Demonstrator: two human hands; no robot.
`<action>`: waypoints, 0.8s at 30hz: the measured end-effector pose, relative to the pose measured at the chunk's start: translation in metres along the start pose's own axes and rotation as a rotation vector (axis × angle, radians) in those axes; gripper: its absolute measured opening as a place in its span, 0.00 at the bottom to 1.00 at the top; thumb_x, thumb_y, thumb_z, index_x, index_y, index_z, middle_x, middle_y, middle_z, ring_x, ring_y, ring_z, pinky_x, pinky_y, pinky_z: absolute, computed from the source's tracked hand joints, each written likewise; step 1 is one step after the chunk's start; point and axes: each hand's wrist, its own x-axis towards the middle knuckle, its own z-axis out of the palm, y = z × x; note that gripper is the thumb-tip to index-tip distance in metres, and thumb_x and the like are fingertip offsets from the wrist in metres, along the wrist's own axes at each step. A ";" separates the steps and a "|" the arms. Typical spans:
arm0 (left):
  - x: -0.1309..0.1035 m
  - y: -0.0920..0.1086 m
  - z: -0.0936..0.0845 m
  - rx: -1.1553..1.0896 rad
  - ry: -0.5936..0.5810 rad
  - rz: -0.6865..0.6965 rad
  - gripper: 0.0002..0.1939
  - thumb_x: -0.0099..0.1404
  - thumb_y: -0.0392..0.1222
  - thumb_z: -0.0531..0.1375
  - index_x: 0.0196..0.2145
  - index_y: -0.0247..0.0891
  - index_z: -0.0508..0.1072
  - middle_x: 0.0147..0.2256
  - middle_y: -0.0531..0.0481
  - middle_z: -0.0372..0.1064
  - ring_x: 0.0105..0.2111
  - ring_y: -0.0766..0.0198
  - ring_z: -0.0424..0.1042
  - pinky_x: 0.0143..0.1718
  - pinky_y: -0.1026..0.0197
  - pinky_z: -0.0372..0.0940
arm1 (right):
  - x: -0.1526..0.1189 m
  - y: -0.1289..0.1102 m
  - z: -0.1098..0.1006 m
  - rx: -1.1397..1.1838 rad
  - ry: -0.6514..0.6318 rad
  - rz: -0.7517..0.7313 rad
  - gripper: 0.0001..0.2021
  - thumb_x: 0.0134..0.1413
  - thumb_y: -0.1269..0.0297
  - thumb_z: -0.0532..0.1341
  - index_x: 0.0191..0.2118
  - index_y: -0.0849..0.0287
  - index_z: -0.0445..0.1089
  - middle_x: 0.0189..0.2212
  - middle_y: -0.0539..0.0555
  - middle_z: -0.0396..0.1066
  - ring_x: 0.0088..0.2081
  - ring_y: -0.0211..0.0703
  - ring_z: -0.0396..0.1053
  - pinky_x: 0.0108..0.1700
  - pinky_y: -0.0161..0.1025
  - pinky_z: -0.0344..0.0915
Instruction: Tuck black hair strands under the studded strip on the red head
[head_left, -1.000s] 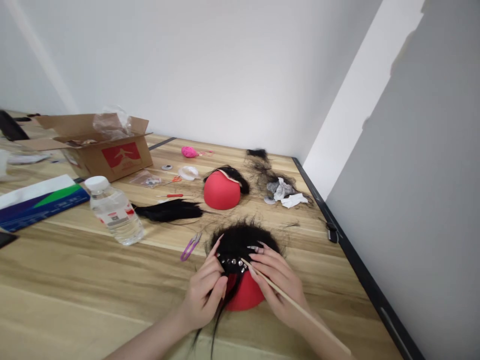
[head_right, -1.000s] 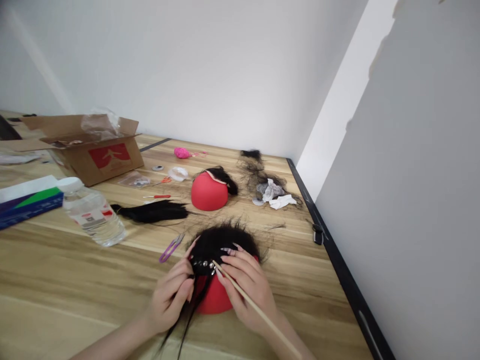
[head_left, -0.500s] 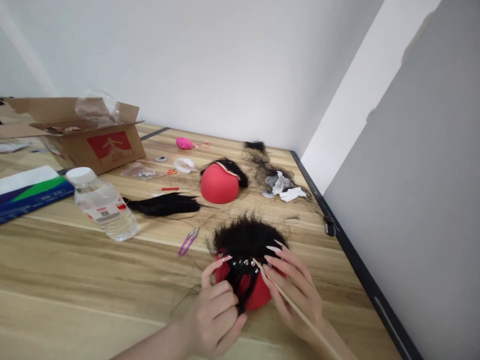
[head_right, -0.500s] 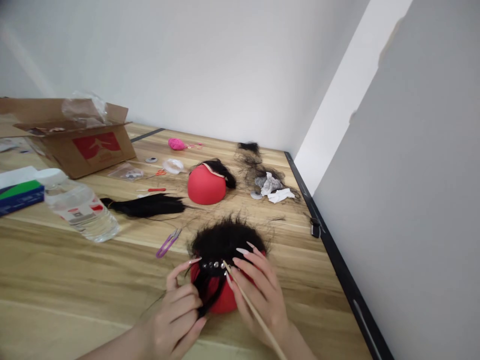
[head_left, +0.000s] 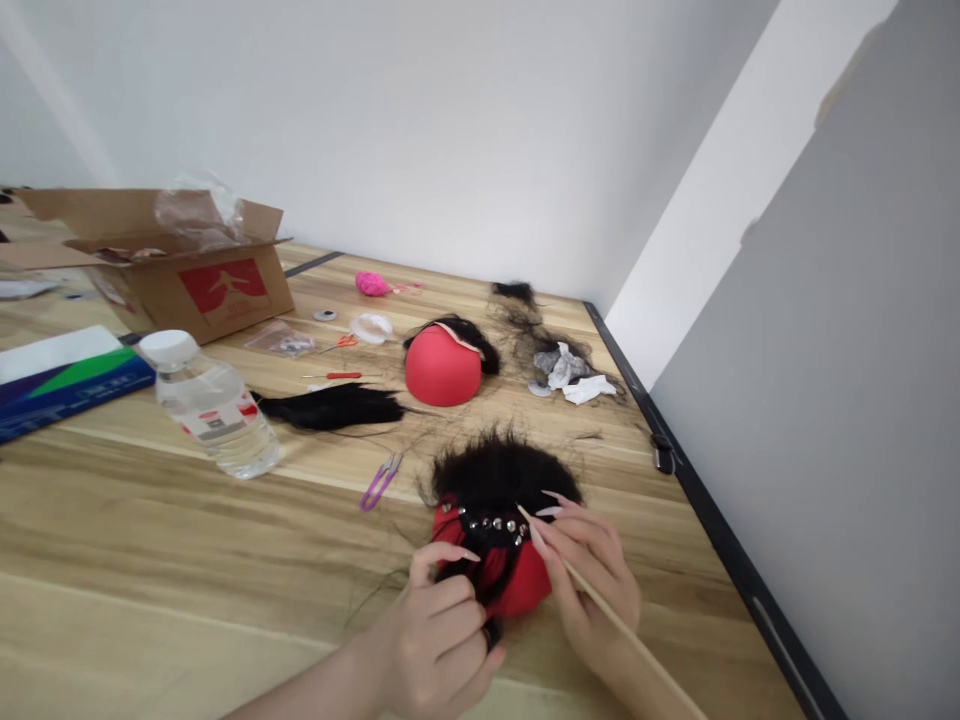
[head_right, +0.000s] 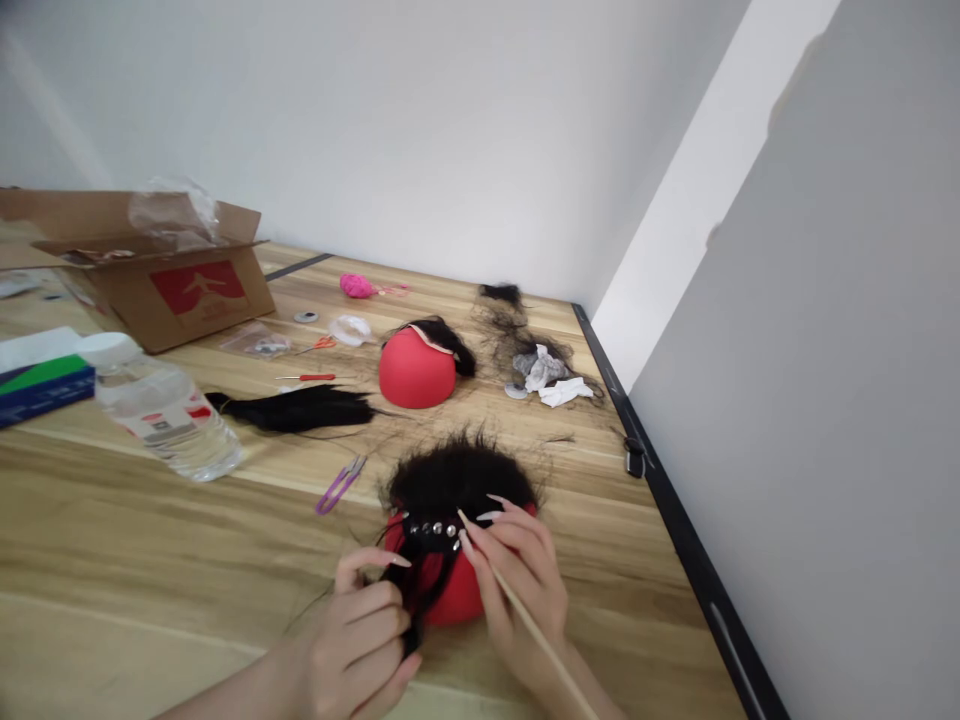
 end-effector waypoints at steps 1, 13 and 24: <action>0.000 0.000 0.000 -0.002 -0.002 0.002 0.15 0.61 0.31 0.54 0.17 0.36 0.60 0.17 0.56 0.57 0.22 0.68 0.55 0.47 0.52 0.60 | 0.002 0.000 -0.001 0.015 0.005 0.050 0.13 0.55 0.78 0.59 0.44 0.58 0.74 0.33 0.55 0.74 0.39 0.47 0.73 0.44 0.50 0.75; -0.004 -0.004 -0.001 -0.040 -0.003 0.063 0.14 0.61 0.31 0.54 0.18 0.35 0.61 0.18 0.55 0.61 0.22 0.69 0.59 0.43 0.54 0.64 | 0.060 0.013 0.016 0.148 -0.621 -0.024 0.13 0.62 0.68 0.55 0.51 0.54 0.68 0.47 0.51 0.75 0.54 0.46 0.67 0.64 0.57 0.49; -0.008 -0.016 0.008 -0.052 -0.010 0.022 0.11 0.59 0.29 0.56 0.20 0.33 0.62 0.20 0.51 0.63 0.26 0.66 0.59 0.35 0.56 0.64 | 0.096 0.038 0.028 0.422 -0.863 0.338 0.14 0.57 0.54 0.61 0.46 0.55 0.71 0.43 0.52 0.76 0.44 0.43 0.72 0.48 0.38 0.66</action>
